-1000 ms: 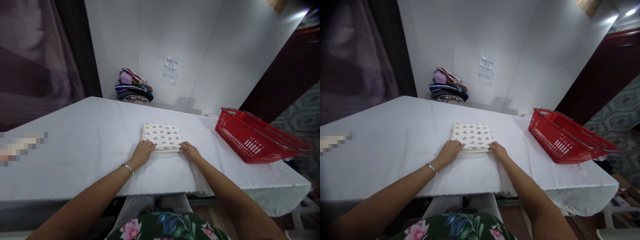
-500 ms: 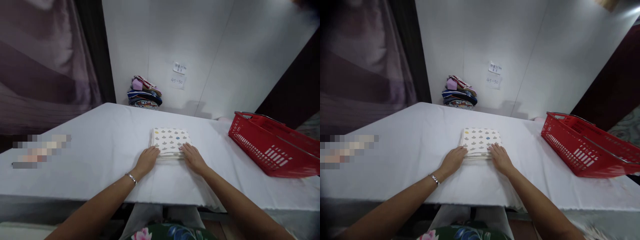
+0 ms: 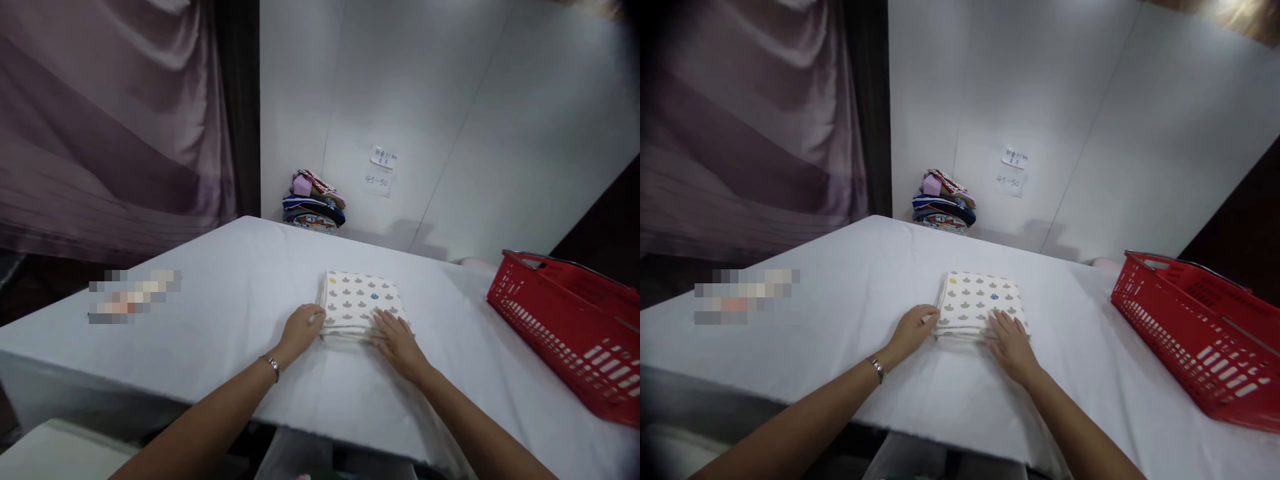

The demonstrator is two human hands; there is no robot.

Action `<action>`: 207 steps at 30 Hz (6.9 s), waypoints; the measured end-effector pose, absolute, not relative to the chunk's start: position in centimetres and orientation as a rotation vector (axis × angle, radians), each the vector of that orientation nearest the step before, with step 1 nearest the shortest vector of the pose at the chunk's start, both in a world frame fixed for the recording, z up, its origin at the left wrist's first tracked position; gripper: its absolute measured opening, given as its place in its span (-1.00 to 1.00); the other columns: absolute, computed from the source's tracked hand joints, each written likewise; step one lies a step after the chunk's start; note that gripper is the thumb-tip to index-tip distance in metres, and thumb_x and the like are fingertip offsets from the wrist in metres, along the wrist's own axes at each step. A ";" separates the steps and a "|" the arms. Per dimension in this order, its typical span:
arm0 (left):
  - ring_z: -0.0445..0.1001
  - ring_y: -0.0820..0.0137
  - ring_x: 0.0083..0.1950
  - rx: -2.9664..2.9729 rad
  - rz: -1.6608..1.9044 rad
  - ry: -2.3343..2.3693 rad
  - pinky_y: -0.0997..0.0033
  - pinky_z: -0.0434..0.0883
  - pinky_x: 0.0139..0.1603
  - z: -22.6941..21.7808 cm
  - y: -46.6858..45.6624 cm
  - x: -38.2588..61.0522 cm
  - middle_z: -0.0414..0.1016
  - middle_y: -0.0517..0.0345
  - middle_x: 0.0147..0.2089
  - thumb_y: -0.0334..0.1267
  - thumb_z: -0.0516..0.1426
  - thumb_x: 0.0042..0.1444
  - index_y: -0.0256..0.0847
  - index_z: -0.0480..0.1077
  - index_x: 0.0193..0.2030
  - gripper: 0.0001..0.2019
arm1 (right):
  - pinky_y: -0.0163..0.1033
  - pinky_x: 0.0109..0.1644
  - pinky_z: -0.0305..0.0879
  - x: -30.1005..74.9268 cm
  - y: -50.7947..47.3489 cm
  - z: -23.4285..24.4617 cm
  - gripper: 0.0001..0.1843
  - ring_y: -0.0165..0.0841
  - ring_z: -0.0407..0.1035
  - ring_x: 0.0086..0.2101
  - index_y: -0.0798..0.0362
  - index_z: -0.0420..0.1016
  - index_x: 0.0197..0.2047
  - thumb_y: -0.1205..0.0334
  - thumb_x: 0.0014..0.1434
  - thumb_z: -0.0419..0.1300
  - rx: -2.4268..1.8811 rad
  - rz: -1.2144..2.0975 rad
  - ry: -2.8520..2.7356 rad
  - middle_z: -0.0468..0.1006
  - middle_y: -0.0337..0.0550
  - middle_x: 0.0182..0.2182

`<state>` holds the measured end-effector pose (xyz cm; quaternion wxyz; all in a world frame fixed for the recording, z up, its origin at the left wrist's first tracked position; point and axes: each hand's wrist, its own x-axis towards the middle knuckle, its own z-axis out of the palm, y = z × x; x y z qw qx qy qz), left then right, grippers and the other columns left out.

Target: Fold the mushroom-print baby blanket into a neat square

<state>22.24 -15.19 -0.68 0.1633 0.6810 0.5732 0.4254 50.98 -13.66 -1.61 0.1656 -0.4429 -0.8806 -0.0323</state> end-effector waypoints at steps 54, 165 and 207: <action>0.39 0.43 -0.41 1.383 1.043 1.771 0.45 0.27 -0.36 -0.3 -14.1 22.3 0.49 0.16 -0.37 -0.20 0.09 0.02 -0.19 0.43 -0.39 -0.85 | -0.24 -0.23 0.27 40.2 -11.5 0.8 -0.85 -0.32 0.32 -0.31 0.00 0.41 -0.19 0.27 0.15 0.07 -0.872 0.485 -2.057 0.44 -0.16 -0.35; -0.02 0.63 -0.75 0.547 1.097 1.394 0.56 -0.06 -0.72 -0.4 -4.1 33.7 0.07 0.34 -0.77 -0.40 0.15 -0.08 -0.19 0.08 -0.71 -0.67 | -0.12 0.02 0.26 51.0 -0.8 1.1 -0.54 -0.20 0.31 -0.01 0.08 0.47 -0.06 -0.04 0.12 0.04 -1.441 0.486 -1.930 0.46 0.00 -0.01; 0.48 0.40 -0.27 0.855 1.392 1.578 0.52 0.33 -0.27 -2.4 -4.8 31.0 0.57 0.11 -0.30 -0.42 0.11 -0.10 -0.29 0.50 -0.28 -0.78 | 0.21 0.25 -0.24 51.2 3.0 -0.8 -0.38 -0.16 -0.25 0.29 -0.17 -0.03 0.33 -0.17 0.26 -0.24 -2.097 0.192 -2.242 -0.11 -0.24 0.34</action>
